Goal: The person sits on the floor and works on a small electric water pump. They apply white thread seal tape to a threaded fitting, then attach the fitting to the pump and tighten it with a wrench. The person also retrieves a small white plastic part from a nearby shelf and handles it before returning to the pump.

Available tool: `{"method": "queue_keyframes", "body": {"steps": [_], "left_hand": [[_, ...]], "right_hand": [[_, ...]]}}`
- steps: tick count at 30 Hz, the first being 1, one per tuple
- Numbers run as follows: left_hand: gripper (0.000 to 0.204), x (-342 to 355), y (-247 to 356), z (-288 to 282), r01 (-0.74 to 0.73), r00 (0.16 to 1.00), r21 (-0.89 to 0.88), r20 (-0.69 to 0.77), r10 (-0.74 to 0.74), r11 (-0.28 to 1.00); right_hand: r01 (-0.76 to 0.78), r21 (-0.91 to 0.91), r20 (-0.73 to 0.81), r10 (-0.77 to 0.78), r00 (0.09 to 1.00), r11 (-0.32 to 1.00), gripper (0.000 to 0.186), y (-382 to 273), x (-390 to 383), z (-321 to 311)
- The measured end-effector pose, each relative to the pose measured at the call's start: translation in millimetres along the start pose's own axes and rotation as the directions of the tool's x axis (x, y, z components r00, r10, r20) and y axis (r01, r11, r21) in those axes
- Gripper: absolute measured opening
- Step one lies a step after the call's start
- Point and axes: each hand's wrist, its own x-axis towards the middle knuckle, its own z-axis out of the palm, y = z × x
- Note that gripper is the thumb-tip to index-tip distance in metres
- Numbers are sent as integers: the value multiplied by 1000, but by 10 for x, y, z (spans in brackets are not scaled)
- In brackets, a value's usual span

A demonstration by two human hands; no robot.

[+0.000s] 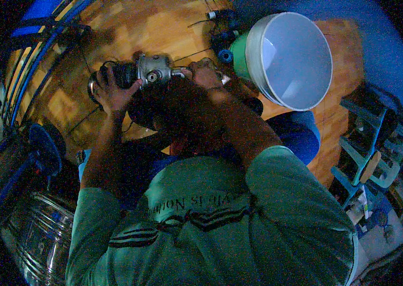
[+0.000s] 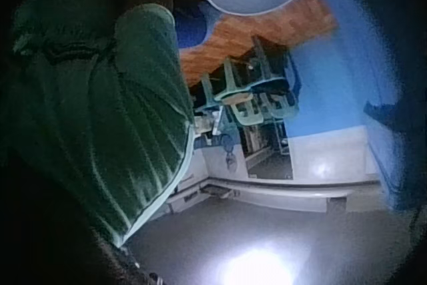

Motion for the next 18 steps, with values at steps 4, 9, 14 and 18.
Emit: {"method": "queue_keyframes", "body": {"steps": [4, 9, 14, 18], "left_hand": [[117, 80, 98, -68, -20, 999, -27, 41, 21, 999], [116, -11, 21, -34, -17, 1000, 32, -8, 17, 999], [115, 19, 37, -57, -23, 1000, -3, -14, 23, 1000], [114, -8, 32, -26, -13, 1000, 28, 27, 12, 1000]], "right_hand": [[198, -78, -69, -203, 977, 977, 48, 587, 396, 268], [476, -226, -443, -525, 727, 850, 38, 177, -56, 35], [119, -283, -35, -134, 990, 952, 53, -135, -11, -85], [238, -230, 173, -201, 964, 944, 45, -118, 160, -258]]}}
